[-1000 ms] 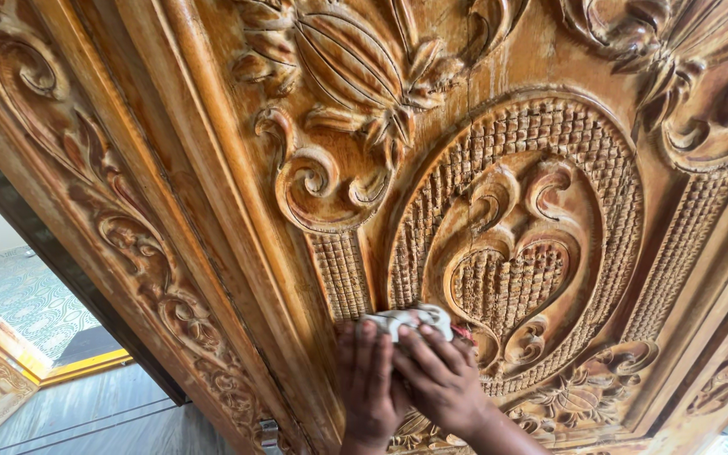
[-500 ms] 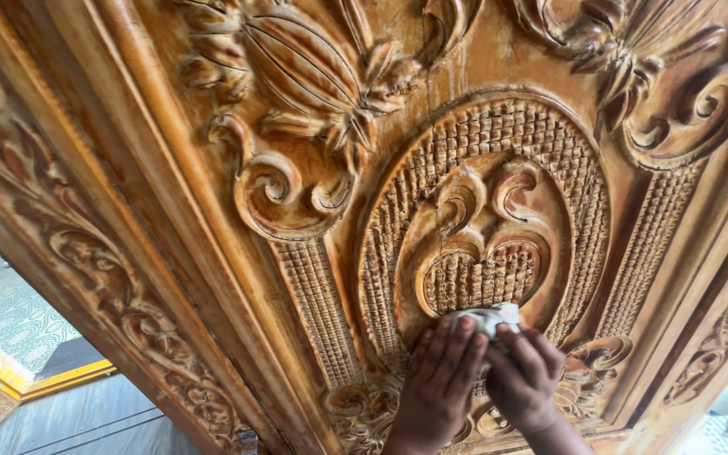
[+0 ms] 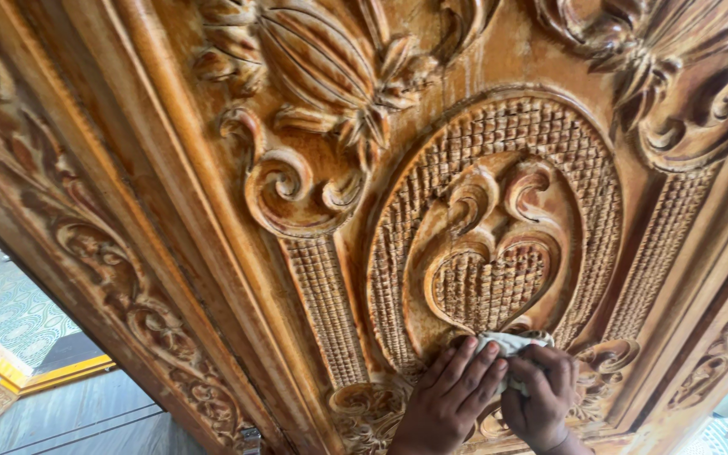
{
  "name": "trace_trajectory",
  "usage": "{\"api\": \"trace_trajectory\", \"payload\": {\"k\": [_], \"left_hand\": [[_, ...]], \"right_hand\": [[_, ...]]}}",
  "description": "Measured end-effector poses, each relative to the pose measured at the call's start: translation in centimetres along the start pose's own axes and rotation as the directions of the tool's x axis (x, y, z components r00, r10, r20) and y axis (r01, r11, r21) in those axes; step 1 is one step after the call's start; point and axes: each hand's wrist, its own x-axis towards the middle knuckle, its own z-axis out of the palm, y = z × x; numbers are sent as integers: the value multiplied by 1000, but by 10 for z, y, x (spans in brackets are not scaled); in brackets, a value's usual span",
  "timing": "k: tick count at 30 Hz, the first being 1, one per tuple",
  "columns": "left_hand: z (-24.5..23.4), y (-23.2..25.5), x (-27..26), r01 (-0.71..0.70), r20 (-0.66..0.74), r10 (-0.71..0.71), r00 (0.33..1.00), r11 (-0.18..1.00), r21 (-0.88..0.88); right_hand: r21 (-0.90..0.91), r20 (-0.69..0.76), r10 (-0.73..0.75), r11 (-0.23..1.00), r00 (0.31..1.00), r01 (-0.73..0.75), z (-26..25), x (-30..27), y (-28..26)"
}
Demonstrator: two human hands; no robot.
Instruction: The person wipes the surface of a carved wooden door using a white cloth. They move the cloth over the raised carvings and recessed panels, cleaning different sections of the door throughout the clip.
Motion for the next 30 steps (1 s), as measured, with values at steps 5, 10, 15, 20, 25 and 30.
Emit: {"api": "trace_trajectory", "payload": {"k": [5,10,15,20,25,30], "left_hand": [[-34,-21,-36,23,70,-24,997,1000,20],[-62,-44,-67,103,-30,-102,994,994,44],[-85,-76,-104,184,-158,-167,973,978,96],[-110,-109,-144,319,-246,-277,929,936,152],[-143,-155,-161,496,-505,-320,802,827,264],[-170,-188,-162,562,-588,-349,730,795,226]], "right_hand": [[93,53,-78,993,996,73,18,2,-35],[197,158,-184,969,970,152,38,13,-76],[342,253,-312,914,916,218,64,25,-119],[378,364,-452,871,815,314,98,39,-160],[352,435,-541,838,720,417,148,53,-223],[368,523,-598,801,608,471,176,65,-268]]}}
